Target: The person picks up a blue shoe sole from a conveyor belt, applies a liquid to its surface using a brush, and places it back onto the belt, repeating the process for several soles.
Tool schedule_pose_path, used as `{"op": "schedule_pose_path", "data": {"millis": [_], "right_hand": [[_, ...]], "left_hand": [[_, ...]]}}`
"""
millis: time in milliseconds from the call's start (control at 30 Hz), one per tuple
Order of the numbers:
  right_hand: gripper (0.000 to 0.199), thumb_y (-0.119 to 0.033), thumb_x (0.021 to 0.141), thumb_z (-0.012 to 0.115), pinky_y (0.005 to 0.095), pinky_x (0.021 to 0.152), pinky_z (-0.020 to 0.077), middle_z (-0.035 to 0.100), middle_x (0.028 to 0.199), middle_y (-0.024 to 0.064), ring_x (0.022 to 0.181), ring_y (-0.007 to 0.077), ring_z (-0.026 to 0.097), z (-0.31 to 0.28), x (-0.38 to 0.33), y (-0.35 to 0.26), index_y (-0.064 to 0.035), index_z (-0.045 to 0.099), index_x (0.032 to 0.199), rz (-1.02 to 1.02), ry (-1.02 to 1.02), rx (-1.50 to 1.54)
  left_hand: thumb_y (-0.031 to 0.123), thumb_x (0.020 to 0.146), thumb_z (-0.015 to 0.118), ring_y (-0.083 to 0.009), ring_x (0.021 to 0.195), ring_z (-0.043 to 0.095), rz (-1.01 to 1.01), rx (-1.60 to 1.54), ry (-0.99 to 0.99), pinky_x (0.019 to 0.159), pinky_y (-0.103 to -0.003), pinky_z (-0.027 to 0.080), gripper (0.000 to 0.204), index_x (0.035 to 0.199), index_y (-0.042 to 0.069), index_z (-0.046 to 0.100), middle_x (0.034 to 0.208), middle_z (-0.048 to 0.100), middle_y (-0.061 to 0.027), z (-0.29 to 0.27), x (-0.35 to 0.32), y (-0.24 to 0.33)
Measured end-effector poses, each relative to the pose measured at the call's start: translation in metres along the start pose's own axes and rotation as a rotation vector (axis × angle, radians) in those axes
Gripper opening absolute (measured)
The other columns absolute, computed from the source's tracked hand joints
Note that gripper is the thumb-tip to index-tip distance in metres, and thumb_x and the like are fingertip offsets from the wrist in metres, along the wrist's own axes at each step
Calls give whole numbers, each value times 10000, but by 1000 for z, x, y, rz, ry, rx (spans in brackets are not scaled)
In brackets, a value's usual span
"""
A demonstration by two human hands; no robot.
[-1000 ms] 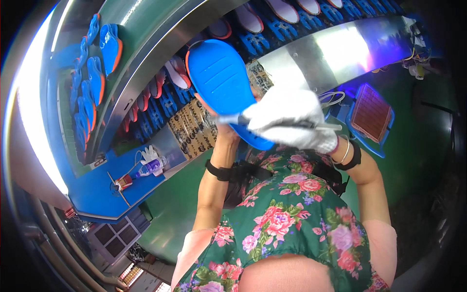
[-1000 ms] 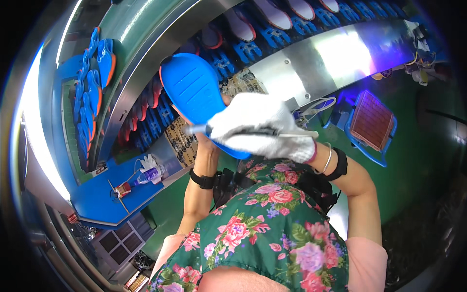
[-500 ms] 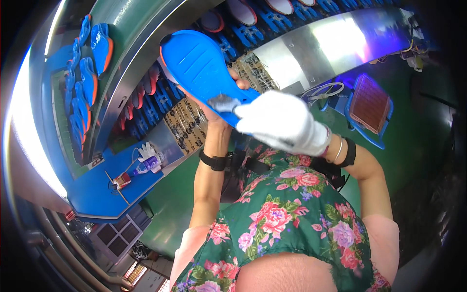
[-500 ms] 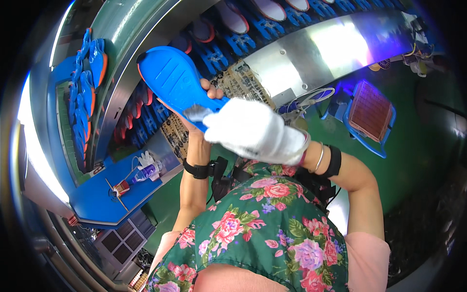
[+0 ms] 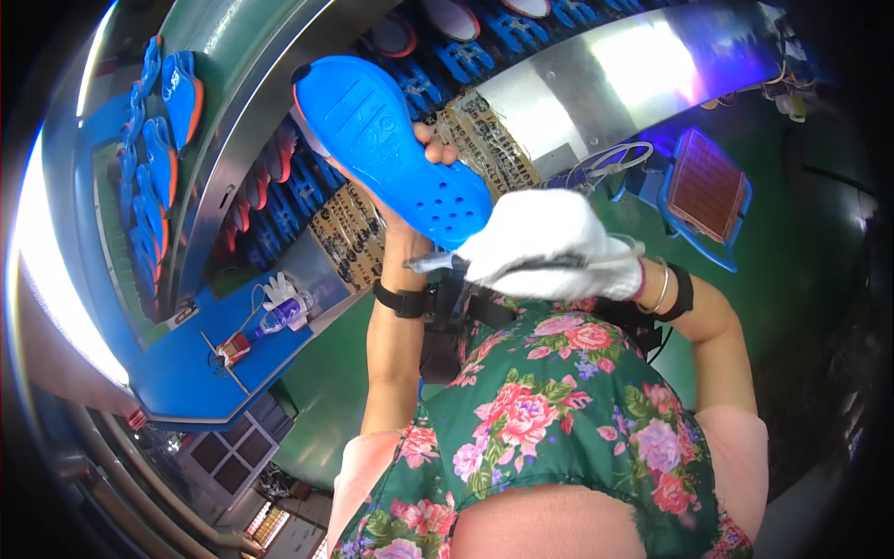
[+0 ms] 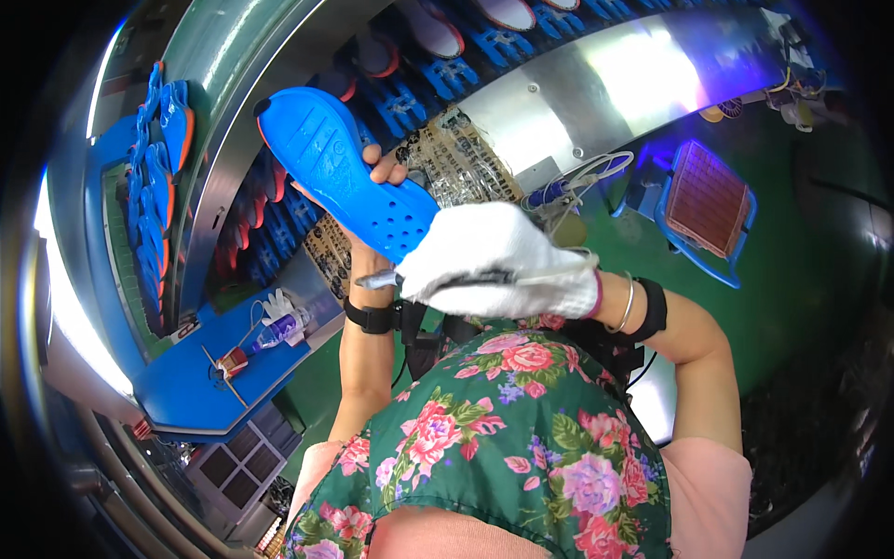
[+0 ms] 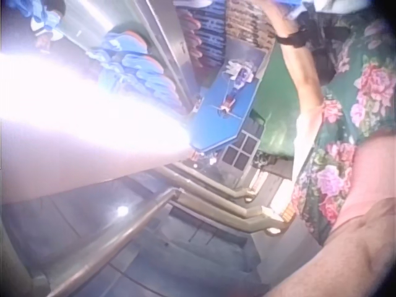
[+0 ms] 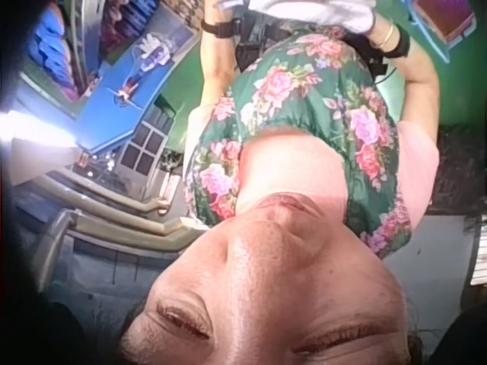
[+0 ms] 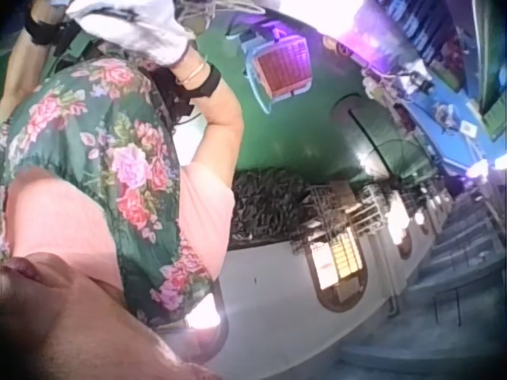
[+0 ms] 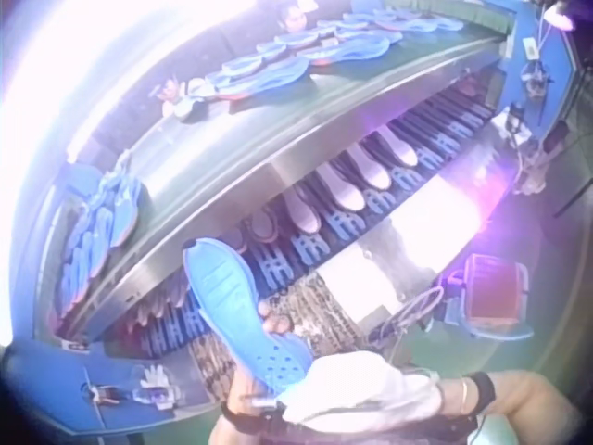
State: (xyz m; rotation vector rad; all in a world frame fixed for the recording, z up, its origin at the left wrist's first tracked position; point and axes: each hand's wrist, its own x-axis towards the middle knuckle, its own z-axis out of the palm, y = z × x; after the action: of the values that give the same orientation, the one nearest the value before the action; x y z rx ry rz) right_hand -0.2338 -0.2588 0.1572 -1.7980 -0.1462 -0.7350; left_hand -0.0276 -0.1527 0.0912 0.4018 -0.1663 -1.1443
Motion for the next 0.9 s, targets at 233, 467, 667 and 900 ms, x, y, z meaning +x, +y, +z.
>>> {"op": "schedule_pose_path", "data": {"millis": [233,467,667,900], "right_hand": [[327,-79,782,798,380,747,579,756,1124,95,888,277,706,11,-16,2,-117,769,1105,-26,-100,-193],[247,-89,810,772,380,748,571,754,1041,73,850,256,694,10,-16,10,-100,756,1057,-76,-23,-93],[253,-84,804,772,387,754,568,748,1031,85,875,268,697,8,-19,12,-95,755,1056,-106,-165,-13],[184,-23,790,810,359,758,573,778,977,101,860,262,726,-13,-14,10,-87,792,961,109,-135,134]], "left_hand": [[963,756,472,-271,768,590,-212,55,-19,787,-432,506,1084,1350,58,520,1005,641,-149,-1,10,12],[974,776,364,-415,913,702,-504,3,-54,720,-503,620,1188,1524,53,414,1165,664,-286,-15,8,18],[904,804,446,-412,1047,706,-658,31,33,760,-589,641,1147,1541,26,396,1312,622,-277,-8,16,19],[917,812,412,-363,1031,723,-760,392,278,756,-551,642,1127,1529,47,428,1309,649,-241,-2,34,16]]}}
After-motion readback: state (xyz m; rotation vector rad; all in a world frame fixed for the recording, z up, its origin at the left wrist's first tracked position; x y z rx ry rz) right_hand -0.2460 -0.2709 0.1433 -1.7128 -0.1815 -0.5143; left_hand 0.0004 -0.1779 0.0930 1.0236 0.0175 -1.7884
